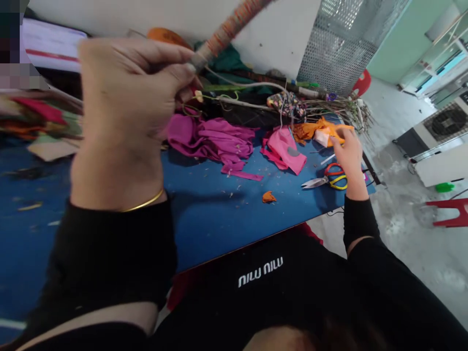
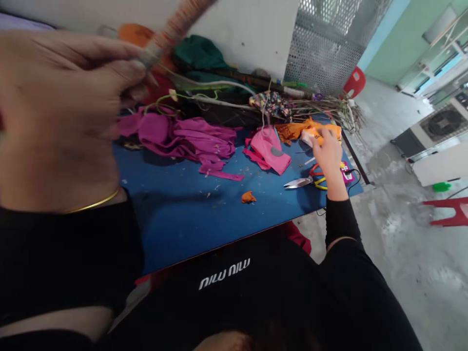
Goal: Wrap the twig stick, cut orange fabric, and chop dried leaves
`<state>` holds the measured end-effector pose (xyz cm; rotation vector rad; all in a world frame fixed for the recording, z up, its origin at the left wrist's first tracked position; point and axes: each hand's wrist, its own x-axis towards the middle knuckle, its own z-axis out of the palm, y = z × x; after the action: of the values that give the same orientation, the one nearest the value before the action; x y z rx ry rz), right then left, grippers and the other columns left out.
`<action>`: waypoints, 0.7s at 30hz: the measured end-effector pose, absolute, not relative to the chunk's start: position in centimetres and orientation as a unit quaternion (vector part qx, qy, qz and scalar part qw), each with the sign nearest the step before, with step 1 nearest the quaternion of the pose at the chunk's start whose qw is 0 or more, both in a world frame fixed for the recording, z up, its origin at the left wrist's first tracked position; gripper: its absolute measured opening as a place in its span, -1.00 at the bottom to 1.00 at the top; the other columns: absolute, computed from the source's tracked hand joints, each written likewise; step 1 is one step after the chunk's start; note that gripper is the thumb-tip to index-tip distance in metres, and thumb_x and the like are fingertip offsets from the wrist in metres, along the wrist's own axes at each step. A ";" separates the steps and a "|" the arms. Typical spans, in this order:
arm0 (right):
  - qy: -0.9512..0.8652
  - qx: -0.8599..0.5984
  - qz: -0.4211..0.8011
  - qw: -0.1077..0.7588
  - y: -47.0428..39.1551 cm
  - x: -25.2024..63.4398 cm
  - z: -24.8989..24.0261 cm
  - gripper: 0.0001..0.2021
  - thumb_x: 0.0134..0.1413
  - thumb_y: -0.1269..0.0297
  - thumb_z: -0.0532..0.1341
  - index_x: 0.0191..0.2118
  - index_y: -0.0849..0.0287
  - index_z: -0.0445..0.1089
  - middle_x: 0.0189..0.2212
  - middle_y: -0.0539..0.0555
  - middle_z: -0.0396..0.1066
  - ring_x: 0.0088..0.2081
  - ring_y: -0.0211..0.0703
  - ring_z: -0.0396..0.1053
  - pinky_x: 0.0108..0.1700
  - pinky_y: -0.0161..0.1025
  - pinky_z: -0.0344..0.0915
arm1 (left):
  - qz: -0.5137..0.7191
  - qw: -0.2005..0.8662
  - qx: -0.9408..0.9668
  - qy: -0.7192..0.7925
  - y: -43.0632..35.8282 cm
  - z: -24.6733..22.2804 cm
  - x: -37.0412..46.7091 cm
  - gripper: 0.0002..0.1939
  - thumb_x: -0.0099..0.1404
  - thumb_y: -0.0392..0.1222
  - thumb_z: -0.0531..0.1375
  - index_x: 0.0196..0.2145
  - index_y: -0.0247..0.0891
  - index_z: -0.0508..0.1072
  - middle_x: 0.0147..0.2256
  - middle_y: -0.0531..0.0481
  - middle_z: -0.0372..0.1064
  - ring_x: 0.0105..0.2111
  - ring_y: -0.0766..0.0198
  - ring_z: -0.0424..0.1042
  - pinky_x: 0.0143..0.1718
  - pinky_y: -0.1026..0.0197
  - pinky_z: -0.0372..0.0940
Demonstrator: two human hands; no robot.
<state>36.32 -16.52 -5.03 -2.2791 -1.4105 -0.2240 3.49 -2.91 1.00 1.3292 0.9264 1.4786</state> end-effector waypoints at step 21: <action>-0.396 -0.912 -0.097 -0.039 -19.5 42.2 -8.5 -0.55 0.21 0.42 0.11 0.19 0.49 0.34 0.12 0.61 0.44 0.18 0.40 0.50 0.16 0.11 0.42 | 0.468 0.413 0.697 0.354 -6.2 -2.6 3.2 -0.70 0.24 -0.33 0.23 -0.15 -0.21 0.74 -0.38 0.02 0.60 -0.43 0.29 0.46 -0.32 0.24 0.35</action>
<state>42.21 -19.49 -8.48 -2.9388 -1.2756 -0.3134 3.18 -6.25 -2.58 1.7522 0.8897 1.1762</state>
